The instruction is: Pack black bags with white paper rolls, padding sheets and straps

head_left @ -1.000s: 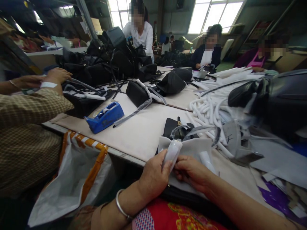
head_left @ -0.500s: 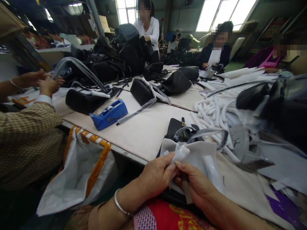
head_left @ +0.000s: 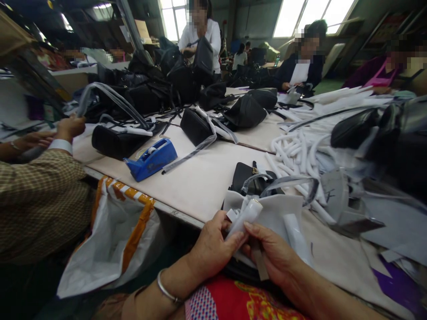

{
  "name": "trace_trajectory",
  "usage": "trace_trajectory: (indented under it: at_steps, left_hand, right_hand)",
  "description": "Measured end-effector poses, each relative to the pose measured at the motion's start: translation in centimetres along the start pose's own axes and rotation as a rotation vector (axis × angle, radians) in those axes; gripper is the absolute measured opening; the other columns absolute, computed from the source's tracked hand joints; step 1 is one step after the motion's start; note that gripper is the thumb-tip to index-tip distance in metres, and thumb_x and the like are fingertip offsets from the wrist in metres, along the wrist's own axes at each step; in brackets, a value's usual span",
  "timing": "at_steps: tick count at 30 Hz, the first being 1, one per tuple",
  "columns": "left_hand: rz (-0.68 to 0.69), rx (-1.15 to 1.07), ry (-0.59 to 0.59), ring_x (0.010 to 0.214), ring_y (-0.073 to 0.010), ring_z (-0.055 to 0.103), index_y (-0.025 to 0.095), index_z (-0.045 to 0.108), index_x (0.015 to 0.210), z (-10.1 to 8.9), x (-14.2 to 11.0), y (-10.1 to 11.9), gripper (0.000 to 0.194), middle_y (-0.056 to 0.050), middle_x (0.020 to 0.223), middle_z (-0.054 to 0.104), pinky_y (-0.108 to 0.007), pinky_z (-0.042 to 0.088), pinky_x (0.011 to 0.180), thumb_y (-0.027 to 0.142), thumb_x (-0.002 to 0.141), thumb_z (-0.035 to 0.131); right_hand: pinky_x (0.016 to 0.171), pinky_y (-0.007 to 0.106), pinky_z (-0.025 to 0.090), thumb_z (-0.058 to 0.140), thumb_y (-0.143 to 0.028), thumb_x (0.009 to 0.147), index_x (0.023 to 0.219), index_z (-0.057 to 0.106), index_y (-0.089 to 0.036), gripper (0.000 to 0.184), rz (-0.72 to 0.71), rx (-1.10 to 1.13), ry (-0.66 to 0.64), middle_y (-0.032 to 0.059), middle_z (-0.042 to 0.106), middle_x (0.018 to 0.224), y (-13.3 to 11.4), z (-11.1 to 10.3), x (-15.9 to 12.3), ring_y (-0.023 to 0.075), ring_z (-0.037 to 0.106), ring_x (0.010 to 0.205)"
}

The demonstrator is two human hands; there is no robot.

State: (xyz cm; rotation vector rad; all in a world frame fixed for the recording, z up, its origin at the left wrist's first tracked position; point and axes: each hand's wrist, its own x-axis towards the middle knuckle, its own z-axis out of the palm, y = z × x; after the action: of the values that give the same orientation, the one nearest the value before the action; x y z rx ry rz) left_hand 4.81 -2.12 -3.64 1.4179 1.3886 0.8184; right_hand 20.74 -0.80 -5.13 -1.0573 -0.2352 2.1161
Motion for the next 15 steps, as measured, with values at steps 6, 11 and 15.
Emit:
trace_trajectory:
  at_steps: [6,11,15]
  left_hand:
    - [0.006,-0.155,-0.046,0.071,-0.0157,0.058,0.017,0.064,0.094,-0.1,0.6,0.1,0.031,-0.002,0.079,0.066,-0.024,0.045,0.065,0.045,0.081,0.069]
    - [-0.027,-0.161,-0.066,0.07,-0.0157,0.056,0.016,0.065,0.092,-0.4,0.7,-0.6,0.031,-0.002,0.078,0.064,-0.024,0.045,0.065,0.044,0.08,0.07]
    - [-0.015,-0.134,-0.095,0.072,-0.0163,0.057,0.015,0.066,0.095,-0.6,0.8,-0.7,0.033,-0.003,0.08,0.066,-0.024,0.046,0.066,0.046,0.082,0.067]
  right_hand:
    - [0.047,0.015,0.043,0.083,-0.024,0.066,0.086,0.071,-0.013,0.025,0.034,-0.211,-0.038,0.0026,0.067,0.07,-2.3,0.2,-1.5,0.0072,0.054,0.053]
    - [0.043,0.013,0.033,0.074,-0.017,0.065,0.085,0.07,-0.012,0.022,0.058,-0.379,-0.052,0.0034,0.068,0.068,-3.2,-0.7,-2.5,0.004,0.05,0.047]
    - [0.038,0.016,0.019,0.071,-0.035,0.074,0.075,0.066,-0.012,0.024,0.038,-0.546,0.061,-0.002,0.055,0.051,-2.8,-1.6,-1.5,0.0028,0.038,0.037]
